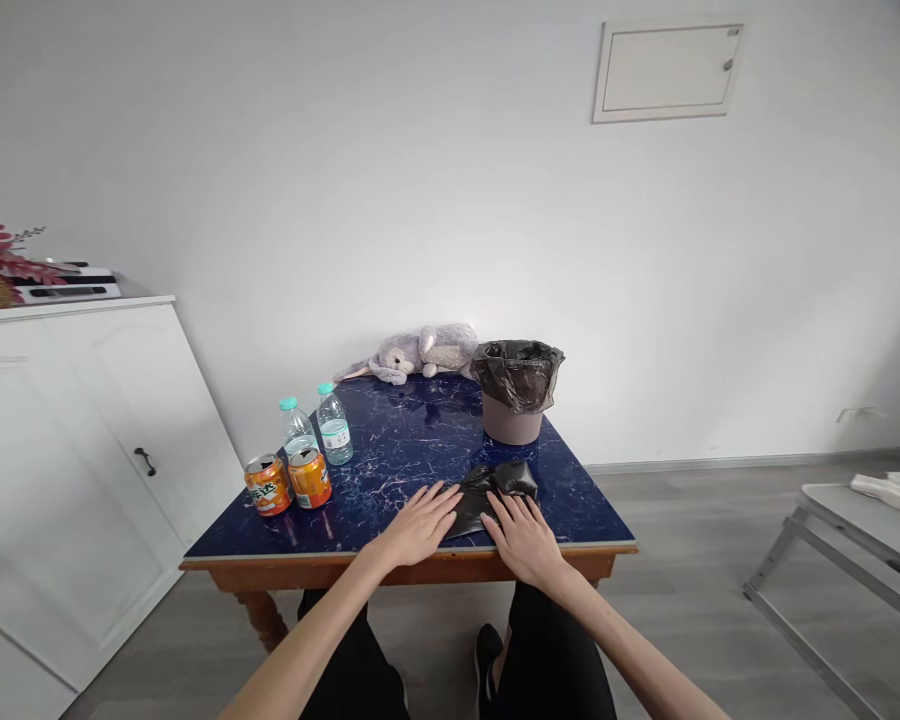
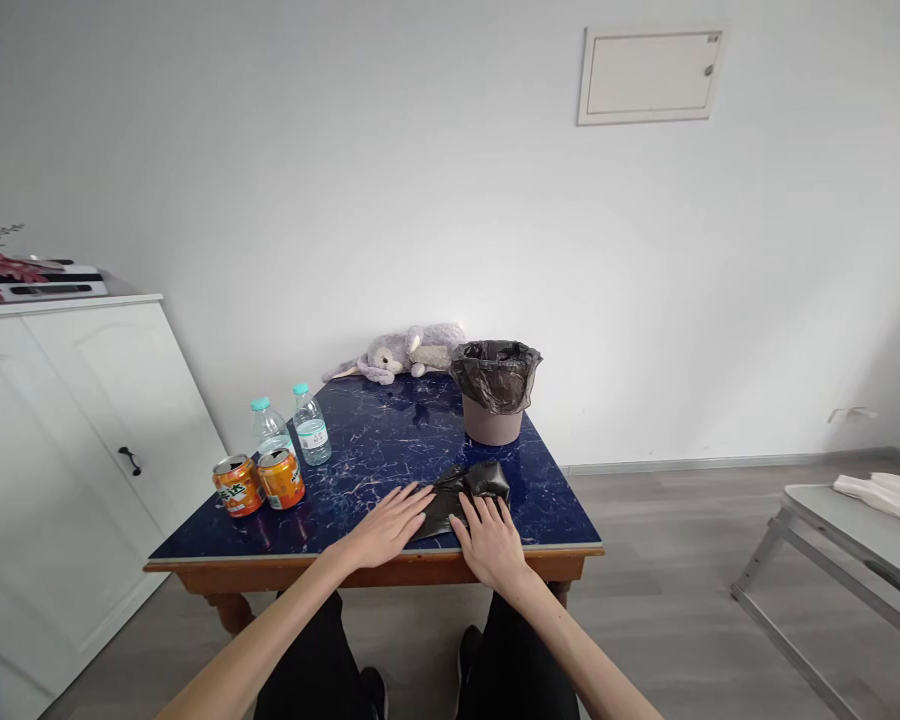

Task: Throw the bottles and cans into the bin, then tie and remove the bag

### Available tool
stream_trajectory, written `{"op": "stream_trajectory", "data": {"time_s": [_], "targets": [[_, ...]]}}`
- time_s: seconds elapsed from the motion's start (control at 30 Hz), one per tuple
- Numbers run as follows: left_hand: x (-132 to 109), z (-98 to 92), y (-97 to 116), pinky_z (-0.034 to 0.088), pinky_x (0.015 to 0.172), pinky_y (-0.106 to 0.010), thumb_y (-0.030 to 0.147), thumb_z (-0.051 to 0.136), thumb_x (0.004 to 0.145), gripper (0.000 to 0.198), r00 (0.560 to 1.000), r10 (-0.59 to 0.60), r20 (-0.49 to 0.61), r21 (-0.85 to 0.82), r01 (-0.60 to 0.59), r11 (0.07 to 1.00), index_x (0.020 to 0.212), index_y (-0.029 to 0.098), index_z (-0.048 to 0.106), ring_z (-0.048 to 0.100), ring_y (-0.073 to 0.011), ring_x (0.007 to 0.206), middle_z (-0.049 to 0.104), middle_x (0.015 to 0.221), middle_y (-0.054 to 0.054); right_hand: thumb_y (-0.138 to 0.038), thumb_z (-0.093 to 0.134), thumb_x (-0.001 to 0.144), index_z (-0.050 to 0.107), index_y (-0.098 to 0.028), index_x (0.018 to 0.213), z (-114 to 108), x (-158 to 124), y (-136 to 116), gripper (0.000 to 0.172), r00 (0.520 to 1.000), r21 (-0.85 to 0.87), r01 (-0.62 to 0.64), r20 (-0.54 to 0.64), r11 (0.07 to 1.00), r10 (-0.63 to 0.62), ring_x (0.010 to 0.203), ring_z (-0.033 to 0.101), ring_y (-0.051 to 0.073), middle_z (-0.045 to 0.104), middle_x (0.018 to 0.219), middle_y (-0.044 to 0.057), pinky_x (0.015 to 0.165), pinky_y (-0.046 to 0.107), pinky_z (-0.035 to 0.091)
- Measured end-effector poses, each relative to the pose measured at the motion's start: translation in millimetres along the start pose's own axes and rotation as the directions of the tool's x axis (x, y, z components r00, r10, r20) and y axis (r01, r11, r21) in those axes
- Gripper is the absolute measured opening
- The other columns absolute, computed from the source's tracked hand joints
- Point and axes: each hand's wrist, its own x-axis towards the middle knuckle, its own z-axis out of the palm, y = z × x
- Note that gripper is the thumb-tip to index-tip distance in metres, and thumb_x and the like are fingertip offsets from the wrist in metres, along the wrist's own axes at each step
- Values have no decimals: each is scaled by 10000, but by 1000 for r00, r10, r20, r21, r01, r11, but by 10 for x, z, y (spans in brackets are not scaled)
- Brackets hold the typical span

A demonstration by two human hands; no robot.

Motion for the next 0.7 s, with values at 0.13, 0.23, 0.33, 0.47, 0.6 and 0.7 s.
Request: {"op": "stream_trajectory", "data": {"time_s": [0.13,0.23,0.33,0.47,0.6,0.7], "targets": [[-380,-185,-298,176,1336,-427,592,226,1123,581,993,-116,6,9,116,993,1670,409,297,197,-229,1642,247,1753,69,-521,271,1103,474,-231,1610,20,32,142,618,999,0,-20,40,1000,20,1490,475,333,539,1605,110,1259,545,285],[-706,-296,-489,158,1340,-435,637,221,1105,656,973,-228,-25,25,228,973,1693,348,255,192,-245,1643,207,1764,31,-491,283,1092,496,-242,1596,-9,90,417,601,996,-4,-47,73,999,47,1495,475,315,554,1594,102,1260,529,276],[-969,-342,-597,166,1339,-420,647,237,1098,668,955,-293,-45,44,295,954,1687,336,286,220,-240,1637,249,1754,34,-449,276,1077,528,-228,1569,-69,183,761,595,990,-16,-110,89,994,111,1457,519,308,576,1569,124,1233,537,314],[-1113,-292,-595,165,1337,-436,592,223,1103,644,937,-345,-64,80,349,934,1677,321,331,230,-240,1635,279,1746,40,-425,285,1067,560,-139,1531,-133,238,985,611,982,-32,-184,36,982,186,1438,532,345,578,1549,190,1205,569,342],[-1117,-187,-486,173,1325,-486,530,182,1098,639,909,-400,-113,116,412,904,1668,306,367,231,-270,1635,311,1740,21,-364,237,1084,539,-99,1540,-142,84,758,608,979,-38,-187,-95,982,182,1550,382,355,495,1617,208,1246,591,275],[-1129,-125,-380,190,1310,-522,513,154,1091,652,885,-441,-150,131,460,878,1664,298,379,228,-303,1635,313,1743,-1,-356,242,1095,534,-113,1550,-119,-115,447,593,980,-36,-126,-158,991,119,1592,311,321,404,1686,176,1272,538,270]]}}
